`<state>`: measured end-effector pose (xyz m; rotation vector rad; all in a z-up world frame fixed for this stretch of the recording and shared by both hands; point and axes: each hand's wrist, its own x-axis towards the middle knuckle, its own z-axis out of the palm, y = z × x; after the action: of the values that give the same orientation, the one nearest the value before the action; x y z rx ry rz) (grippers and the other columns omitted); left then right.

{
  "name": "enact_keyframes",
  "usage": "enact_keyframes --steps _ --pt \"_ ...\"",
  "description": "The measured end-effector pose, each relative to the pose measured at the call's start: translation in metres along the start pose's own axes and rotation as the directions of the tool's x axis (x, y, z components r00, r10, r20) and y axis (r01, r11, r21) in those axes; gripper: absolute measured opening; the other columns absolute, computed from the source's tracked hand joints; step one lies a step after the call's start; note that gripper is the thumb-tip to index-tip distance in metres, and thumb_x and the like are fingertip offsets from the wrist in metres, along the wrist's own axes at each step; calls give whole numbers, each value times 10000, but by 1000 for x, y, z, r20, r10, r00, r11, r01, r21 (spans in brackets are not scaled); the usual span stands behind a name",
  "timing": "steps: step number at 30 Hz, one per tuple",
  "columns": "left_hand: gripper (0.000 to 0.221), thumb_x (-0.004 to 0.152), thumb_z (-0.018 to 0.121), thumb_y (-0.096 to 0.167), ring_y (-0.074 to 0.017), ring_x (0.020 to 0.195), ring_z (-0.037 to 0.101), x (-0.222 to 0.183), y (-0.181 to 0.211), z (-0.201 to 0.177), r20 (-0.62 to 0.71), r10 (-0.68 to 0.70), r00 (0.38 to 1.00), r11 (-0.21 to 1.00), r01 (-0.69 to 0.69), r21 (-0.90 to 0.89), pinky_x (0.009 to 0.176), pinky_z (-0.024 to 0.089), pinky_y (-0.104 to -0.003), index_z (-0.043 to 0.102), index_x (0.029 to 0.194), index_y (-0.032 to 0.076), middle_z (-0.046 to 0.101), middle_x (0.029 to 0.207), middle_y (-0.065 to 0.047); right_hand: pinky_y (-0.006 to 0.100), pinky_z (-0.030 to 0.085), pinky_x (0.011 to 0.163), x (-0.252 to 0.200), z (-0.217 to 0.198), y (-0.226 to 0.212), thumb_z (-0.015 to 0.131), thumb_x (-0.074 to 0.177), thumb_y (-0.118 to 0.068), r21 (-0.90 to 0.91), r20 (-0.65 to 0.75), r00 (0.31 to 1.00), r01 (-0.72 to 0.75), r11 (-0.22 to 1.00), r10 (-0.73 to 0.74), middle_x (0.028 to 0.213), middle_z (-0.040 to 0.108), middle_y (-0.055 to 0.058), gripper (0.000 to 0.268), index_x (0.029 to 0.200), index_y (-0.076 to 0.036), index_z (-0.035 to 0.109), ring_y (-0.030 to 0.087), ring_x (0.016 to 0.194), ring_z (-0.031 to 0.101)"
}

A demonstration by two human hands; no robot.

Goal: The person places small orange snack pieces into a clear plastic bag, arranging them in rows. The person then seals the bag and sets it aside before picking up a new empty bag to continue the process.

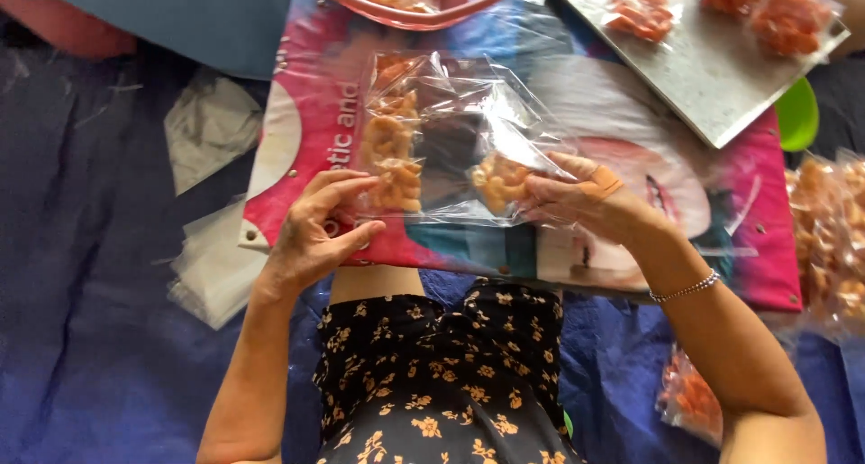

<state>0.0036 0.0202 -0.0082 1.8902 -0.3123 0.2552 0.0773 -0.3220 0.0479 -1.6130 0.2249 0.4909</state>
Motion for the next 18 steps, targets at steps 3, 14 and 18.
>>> enact_keyframes --steps 3,14,18 --pt "456 846 835 227 -291 1135 684 3 8 -2 29 8 1000 999 -7 -35 953 543 -389 726 1280 137 660 1242 -135 412 649 790 0 4 -14 718 909 -102 -74 160 987 20 997 -8 961 716 155 334 1233 -32 683 244 820 729" --pt "445 913 773 392 -294 1320 596 40 73 108 -2 592 806 788 -578 211 1132 418 -495 671 1317 234 633 1394 -52 439 600 895 -17 -3 -33 638 915 -69 12 185 982 -29 1000 26 1192 731 151 451 1365 -40 621 263 1050 723" --pt "436 1012 628 375 -322 1410 527 47 79 183 63 628 776 751 -625 215 1208 350 -511 594 1409 198 568 1483 -87 557 569 921 5 -47 10 575 912 -145 19 246 969 13 1000 -17 1267 687 218 537 1439 -40 558 325 1116 686"
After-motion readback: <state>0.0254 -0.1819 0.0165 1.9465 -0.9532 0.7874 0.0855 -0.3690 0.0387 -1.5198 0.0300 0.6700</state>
